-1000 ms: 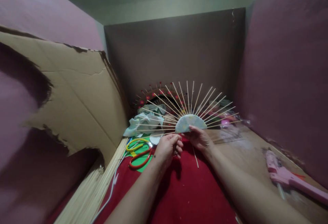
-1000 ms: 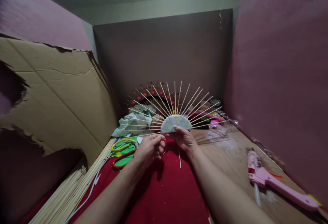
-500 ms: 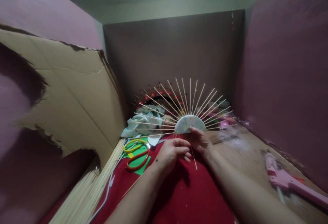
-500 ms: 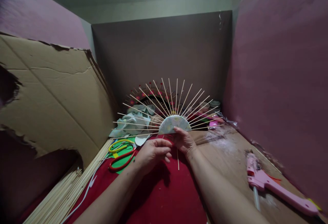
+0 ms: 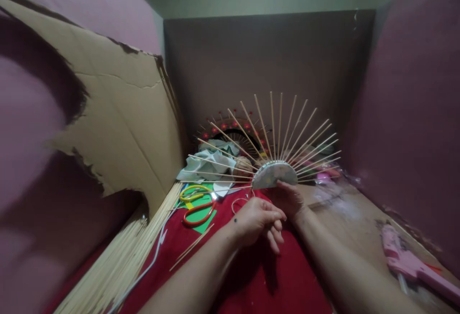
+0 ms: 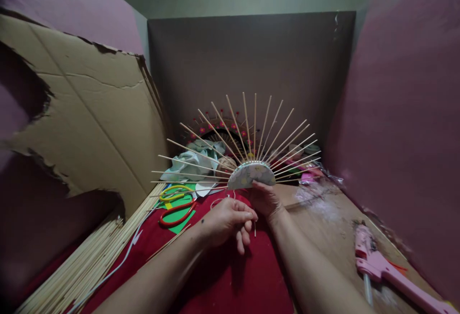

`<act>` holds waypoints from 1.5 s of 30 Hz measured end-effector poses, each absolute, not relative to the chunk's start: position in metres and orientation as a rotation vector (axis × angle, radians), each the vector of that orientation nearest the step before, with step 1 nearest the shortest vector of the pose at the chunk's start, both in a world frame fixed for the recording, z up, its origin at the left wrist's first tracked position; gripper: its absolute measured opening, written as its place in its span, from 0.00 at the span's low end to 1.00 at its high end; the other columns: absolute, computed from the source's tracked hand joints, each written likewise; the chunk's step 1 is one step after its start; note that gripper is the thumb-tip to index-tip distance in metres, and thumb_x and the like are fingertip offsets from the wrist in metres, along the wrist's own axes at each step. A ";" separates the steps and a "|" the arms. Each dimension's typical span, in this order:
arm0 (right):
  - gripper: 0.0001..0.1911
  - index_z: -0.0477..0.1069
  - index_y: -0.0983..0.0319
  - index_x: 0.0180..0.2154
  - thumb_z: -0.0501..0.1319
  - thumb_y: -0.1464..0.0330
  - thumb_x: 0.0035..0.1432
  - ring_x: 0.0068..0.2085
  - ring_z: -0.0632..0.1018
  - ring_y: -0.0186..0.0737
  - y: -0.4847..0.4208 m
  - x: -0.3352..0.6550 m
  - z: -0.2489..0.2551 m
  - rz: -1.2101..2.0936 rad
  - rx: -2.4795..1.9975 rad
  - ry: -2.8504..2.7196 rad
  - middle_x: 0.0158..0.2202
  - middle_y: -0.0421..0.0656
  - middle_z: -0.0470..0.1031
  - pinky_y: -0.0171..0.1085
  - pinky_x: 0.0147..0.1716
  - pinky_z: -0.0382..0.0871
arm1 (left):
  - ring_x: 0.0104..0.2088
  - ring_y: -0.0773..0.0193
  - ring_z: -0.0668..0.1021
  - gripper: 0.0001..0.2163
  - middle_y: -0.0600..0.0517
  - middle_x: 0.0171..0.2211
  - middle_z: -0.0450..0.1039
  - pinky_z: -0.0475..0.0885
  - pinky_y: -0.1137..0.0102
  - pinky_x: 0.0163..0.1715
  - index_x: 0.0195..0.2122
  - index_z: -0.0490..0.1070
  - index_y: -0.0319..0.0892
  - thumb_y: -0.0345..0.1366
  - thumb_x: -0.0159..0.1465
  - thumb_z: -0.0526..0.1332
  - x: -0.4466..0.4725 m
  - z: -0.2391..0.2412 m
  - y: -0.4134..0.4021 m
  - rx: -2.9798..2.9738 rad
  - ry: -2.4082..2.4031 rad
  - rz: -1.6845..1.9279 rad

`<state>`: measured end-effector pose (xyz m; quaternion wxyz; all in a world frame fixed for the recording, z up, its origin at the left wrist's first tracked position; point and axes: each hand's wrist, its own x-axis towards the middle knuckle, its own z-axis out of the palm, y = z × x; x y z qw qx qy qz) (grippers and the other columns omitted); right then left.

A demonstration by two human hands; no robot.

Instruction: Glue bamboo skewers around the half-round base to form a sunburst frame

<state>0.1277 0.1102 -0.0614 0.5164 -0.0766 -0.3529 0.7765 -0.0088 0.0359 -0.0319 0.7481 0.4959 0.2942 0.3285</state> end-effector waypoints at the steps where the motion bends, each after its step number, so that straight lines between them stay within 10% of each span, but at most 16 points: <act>1: 0.15 0.72 0.61 0.41 0.62 0.72 0.48 0.44 0.78 0.40 0.109 0.127 -0.060 1.866 -0.185 -0.860 0.40 0.40 0.80 0.41 0.49 0.71 | 0.16 0.63 0.75 0.10 0.52 0.19 0.68 0.72 0.71 0.11 0.26 0.70 0.33 0.37 0.48 0.64 -0.008 -0.033 0.036 1.090 0.644 0.700; 32: 0.19 0.74 0.69 0.39 0.64 0.62 0.48 0.34 0.80 0.47 0.099 0.121 -0.056 2.077 -0.346 -1.124 0.34 0.51 0.80 0.45 0.38 0.73 | 0.11 0.68 0.70 0.15 0.54 0.15 0.65 0.62 0.77 0.05 0.22 0.64 0.38 0.47 0.53 0.58 -0.012 -0.035 0.045 1.205 0.825 0.753; 45: 0.13 0.72 0.59 0.37 0.65 0.74 0.46 0.38 0.79 0.41 0.116 0.123 -0.056 1.750 -0.261 -0.882 0.34 0.38 0.80 0.48 0.50 0.70 | 0.13 0.64 0.71 0.02 0.52 0.14 0.68 0.64 0.73 0.14 0.22 0.66 0.40 0.27 0.48 0.58 -0.044 -0.014 0.052 1.469 1.114 0.620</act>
